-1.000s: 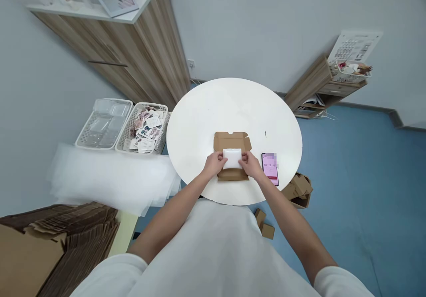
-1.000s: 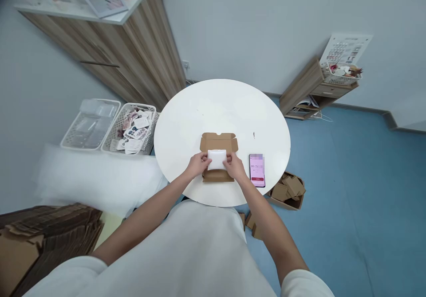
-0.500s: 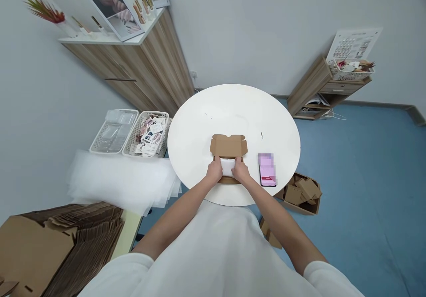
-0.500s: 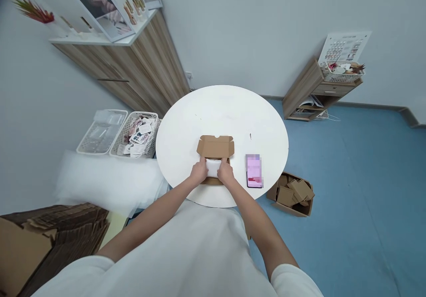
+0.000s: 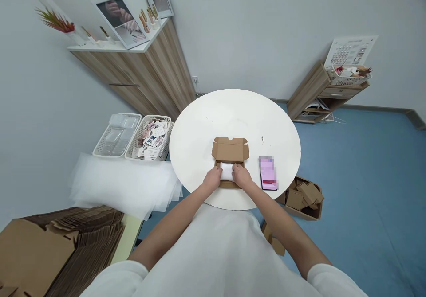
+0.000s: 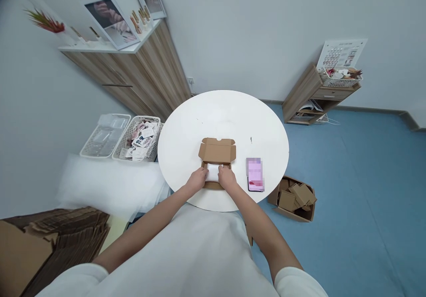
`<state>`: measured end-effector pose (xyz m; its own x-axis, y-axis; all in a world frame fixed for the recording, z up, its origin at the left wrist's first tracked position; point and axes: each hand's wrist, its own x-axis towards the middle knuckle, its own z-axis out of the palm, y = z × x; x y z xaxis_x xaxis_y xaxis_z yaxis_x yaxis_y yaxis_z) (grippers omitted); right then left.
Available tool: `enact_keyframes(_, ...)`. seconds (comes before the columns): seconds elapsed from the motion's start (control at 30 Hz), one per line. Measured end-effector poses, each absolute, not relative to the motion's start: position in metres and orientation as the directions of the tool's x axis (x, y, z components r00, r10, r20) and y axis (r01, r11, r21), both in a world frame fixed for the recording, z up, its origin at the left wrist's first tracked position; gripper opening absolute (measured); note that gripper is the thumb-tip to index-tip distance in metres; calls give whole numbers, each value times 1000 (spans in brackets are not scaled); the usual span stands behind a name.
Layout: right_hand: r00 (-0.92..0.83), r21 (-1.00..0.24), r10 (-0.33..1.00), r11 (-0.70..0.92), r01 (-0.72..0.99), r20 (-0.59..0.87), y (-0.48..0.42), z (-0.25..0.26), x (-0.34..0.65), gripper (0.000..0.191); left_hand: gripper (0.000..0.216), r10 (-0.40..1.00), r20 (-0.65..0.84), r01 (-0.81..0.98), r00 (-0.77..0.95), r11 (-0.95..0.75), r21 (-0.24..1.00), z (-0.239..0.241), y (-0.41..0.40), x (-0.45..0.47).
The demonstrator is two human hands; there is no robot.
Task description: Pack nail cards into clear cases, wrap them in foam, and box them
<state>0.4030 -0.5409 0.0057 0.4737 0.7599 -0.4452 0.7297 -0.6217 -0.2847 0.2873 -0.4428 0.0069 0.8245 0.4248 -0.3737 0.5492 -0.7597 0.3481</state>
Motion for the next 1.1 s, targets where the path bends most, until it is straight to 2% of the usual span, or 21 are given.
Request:
enact_keyframes(0.13, 484, -300, 769, -620, 725, -418, -542, 12, 404, 14, 21, 419, -345, 532, 840, -762, 370, 11, -439, 283)
enact_keyframes(0.23, 517, -335, 769, -633, 698, -375, -551, 15, 408, 13, 26, 460, -244, 520, 854, -742, 422, 12, -434, 273)
enact_keyframes(0.3, 551, -373, 765, -644, 668, -335, -562, 15, 414, 15, 38, 503, -185, 527, 844, -718, 454, 10, -429, 261)
enact_keyframes(0.37, 595, -416, 744, -665, 620, -304, -577, 12, 421, 19, 57, 518, -199, 544, 832, -689, 480, 5, -423, 246)
enact_keyframes(0.5, 647, -499, 680, -717, 487, -345, -608, -3, 431, 38, 86, 425, -317, 530, 848, -667, 524, -9, -419, 224)
enact_keyframes(0.63, 512, -615, 766, -629, 475, -388, -626, -19, 426, 64, 99, 337, -284, 440, 898, -684, 582, -22, -429, 226)
enact_keyframes(0.73, 404, -653, 843, -533, 539, -355, -628, -25, 419, 81, 101, 386, -231, 446, 893, -697, 562, -29, -437, 238)
enact_keyframes(0.83, 393, -643, 851, -522, 561, -349, -624, -27, 416, 93, 93, 424, -201, 460, 883, -700, 546, -33, -441, 248)
enact_keyframes(1.1, 437, -648, 809, -582, 492, -394, -623, -18, 409, 91, 79, 430, -184, 446, 884, -659, 606, -34, -443, 245)
